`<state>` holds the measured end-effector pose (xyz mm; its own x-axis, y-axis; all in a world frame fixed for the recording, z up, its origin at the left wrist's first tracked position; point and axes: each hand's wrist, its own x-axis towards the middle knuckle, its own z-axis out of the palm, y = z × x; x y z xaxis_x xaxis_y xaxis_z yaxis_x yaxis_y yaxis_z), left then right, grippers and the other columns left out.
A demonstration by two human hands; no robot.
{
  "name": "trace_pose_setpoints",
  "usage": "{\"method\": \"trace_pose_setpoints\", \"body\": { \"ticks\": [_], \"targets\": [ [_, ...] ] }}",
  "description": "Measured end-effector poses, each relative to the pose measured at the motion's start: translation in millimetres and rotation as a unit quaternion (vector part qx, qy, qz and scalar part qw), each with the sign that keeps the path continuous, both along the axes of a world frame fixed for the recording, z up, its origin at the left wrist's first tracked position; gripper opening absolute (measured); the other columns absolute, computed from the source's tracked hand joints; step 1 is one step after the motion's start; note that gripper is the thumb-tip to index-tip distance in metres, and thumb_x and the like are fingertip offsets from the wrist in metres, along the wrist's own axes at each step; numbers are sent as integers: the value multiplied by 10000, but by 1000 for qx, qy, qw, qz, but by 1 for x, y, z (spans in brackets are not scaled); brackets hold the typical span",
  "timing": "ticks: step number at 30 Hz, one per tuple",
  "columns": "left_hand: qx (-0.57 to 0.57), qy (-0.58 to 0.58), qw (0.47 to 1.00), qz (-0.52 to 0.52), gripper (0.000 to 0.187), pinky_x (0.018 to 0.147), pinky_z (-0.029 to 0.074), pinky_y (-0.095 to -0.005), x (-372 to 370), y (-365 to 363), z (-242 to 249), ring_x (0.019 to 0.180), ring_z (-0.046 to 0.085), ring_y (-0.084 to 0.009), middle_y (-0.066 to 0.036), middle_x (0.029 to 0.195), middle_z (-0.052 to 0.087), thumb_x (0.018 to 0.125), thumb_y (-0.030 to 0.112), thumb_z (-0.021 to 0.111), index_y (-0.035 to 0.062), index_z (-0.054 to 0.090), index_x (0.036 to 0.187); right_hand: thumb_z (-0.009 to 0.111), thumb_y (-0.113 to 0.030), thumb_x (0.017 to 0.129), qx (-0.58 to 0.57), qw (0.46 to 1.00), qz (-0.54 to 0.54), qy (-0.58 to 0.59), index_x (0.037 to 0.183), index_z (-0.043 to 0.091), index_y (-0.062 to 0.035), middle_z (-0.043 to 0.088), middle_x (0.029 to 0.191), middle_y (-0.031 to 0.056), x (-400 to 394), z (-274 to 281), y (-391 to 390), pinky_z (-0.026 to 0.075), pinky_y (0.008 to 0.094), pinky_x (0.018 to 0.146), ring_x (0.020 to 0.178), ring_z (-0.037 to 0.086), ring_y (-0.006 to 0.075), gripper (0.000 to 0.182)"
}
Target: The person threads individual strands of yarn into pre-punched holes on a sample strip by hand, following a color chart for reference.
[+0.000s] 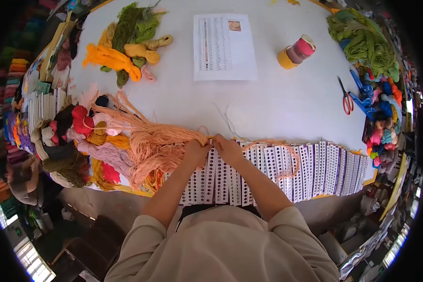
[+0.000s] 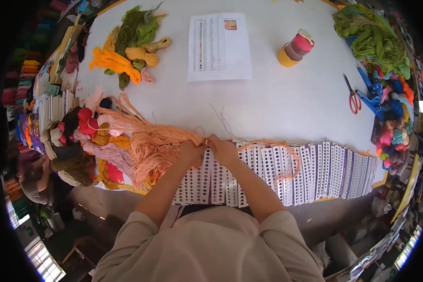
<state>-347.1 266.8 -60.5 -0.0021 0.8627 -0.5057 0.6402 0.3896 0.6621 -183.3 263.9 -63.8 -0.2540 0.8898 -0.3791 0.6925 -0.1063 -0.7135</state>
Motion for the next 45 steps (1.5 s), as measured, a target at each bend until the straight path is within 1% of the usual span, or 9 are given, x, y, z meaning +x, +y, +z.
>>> {"method": "trace_pose_setpoints", "body": {
  "ticks": [5,11,15,17,21,26,36,39,45],
  "targets": [
    [-211,-359,875,248,256,434,390,-250,-6,0,9,553,547,-103,-57,675,598,803,188,719,-31,586,802,504,-192,940,-57,993,-42,98,1022,511,-96,586,610,121,7,3,6,465,394,570,579,608,290,126],
    [-209,-118,962,128,181,416,363,-254,3,14,32,516,498,-94,-28,647,555,844,143,677,-8,577,842,556,-225,936,-145,976,-43,157,1072,557,-29,595,620,52,9,-10,10,461,294,534,548,554,126,238],
    [-155,-79,975,138,173,457,404,-263,-19,-3,7,544,510,-98,-16,647,543,846,114,666,-13,588,935,536,-265,918,-225,959,-52,161,1052,600,-45,655,689,96,13,6,19,491,346,610,616,637,199,265],
    [-160,-390,861,286,179,420,381,-265,-32,-11,10,465,477,-108,-86,694,629,864,129,636,-45,655,904,539,-281,920,-247,952,-56,170,1065,590,-41,652,672,68,13,6,20,489,308,607,608,624,146,286],
    [-291,-506,753,304,230,421,392,-250,-21,-14,22,457,469,-104,-105,744,653,881,127,624,-23,643,1055,576,-175,915,-259,950,-37,170,1125,560,-7,634,716,60,13,-3,20,470,257,555,572,562,102,269],
    [-274,-238,929,76,357,454,447,-241,10,12,73,539,561,-94,-19,678,609,828,111,630,82,605,1183,564,-2,828,-312,900,-73,296,1169,523,51,649,861,90,16,-8,20,477,249,586,659,607,136,348],
    [-322,-100,941,-9,187,397,475,-301,15,17,63,505,604,-149,-43,764,683,836,142,577,11,648,948,591,-45,844,-381,863,-54,328,1177,521,62,604,779,67,23,1,33,412,207,571,628,540,93,356],
    [-125,84,962,-227,201,470,498,-313,-14,-11,0,562,624,-193,-67,780,680,842,186,605,-6,651,881,567,-70,890,-385,864,-94,309,1118,545,38,597,746,67,17,6,35,450,221,557,632,565,102,253],
    [-224,-243,838,435,135,474,423,-250,-89,18,127,592,526,-105,-11,705,576,861,143,577,51,641,936,540,-126,944,-340,900,-93,258,976,552,21,638,784,102,12,-34,22,538,260,549,628,628,145,151]
  ]
}}
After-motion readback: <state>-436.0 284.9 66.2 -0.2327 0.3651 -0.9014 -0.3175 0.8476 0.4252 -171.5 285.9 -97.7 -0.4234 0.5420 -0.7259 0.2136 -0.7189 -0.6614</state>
